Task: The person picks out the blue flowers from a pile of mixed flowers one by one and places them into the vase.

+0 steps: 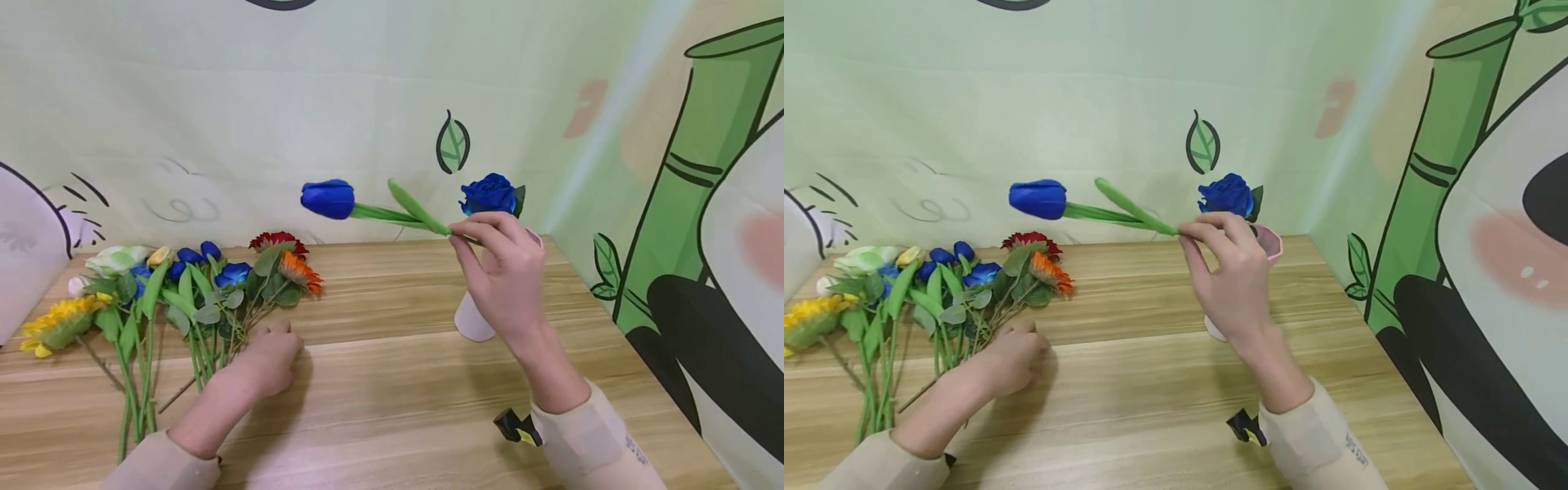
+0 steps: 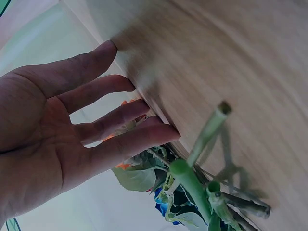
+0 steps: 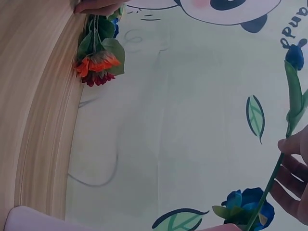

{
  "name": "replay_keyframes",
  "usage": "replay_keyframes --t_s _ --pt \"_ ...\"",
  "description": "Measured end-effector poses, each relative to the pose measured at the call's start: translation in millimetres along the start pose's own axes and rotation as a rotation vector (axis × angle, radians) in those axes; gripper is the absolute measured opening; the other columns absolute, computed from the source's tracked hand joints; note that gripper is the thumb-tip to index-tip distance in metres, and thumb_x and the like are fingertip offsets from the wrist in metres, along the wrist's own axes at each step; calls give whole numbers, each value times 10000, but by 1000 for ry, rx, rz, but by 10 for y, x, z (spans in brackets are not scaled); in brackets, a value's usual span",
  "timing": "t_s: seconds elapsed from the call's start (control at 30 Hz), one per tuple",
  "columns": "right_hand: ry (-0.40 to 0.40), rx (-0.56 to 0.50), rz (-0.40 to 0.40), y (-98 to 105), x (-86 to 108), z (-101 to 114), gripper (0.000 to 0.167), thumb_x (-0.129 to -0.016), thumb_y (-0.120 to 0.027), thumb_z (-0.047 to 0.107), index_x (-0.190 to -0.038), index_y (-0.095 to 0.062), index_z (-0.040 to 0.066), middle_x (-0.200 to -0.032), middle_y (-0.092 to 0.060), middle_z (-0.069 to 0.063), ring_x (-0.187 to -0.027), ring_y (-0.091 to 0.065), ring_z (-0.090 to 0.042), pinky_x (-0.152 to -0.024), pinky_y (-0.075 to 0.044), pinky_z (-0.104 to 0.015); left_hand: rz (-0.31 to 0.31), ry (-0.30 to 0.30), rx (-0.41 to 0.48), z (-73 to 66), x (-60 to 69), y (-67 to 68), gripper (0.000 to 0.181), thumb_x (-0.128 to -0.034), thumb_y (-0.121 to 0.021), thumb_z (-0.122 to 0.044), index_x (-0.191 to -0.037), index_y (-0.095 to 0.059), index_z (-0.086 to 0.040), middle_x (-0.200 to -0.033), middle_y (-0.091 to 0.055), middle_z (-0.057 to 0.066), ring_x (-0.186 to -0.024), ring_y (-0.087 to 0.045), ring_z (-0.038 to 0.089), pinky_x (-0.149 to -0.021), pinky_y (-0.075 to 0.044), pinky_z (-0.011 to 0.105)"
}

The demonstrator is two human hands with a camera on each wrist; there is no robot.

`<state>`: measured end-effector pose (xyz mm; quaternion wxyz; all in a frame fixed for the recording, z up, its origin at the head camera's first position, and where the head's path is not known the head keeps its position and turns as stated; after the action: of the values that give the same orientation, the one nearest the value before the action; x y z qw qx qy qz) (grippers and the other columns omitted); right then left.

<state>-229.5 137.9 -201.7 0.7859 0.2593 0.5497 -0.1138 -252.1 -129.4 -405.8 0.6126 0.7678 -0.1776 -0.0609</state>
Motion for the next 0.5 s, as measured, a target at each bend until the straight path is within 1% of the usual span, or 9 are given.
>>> replay_keyframes --t_s 0.07,0.17,0.3,0.5 --pt "-27 -9 -13 21 -4 -51 106 -845 -795 -78 -940 -791 -30 -911 -702 -143 -818 -694 -285 -804 -516 -210 1 0 -9 -3 0 -4 168 -783 -766 48 -932 -728 -21 -1041 -570 208 -1004 -541 502 -898 -486 639" --pt "-64 -11 -17 44 -1 -126 112 -856 -777 -93 -958 -779 -48 -924 -697 -150 -817 -696 -275 -787 -546 -214 1 -2 -17 -9 1 -4 156 -783 -753 60 -908 -718 -27 -1031 -564 205 -988 -541 495 -886 -489 629" --pt "-91 28 5 56 4 -197 83 -891 -750 -72 -974 -759 -68 -953 -699 -159 -824 -694 -245 -774 -563 -206 0 3 -15 -8 6 -4 157 -785 -751 68 -906 -716 -27 -1029 -561 204 -982 -541 487 -881 -491 624" --pt "-126 69 22 92 14 -271 86 -921 -724 -41 -995 -740 -82 -968 -692 -176 -832 -678 -210 -754 -552 -160 11 19 -7 -5 20 -9 183 -794 -720 104 -934 -717 -14 -1055 -564 220 -1017 -535 497 -903 -486 633"
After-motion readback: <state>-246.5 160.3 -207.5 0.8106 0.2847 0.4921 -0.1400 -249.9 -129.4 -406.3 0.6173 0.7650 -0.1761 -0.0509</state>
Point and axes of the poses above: each hand's wrist, its own x-axis away from the middle knuckle, its own y-axis out of the back of the hand, z = x × y, the point moved 9 cm from there along -x, towards the middle knuckle
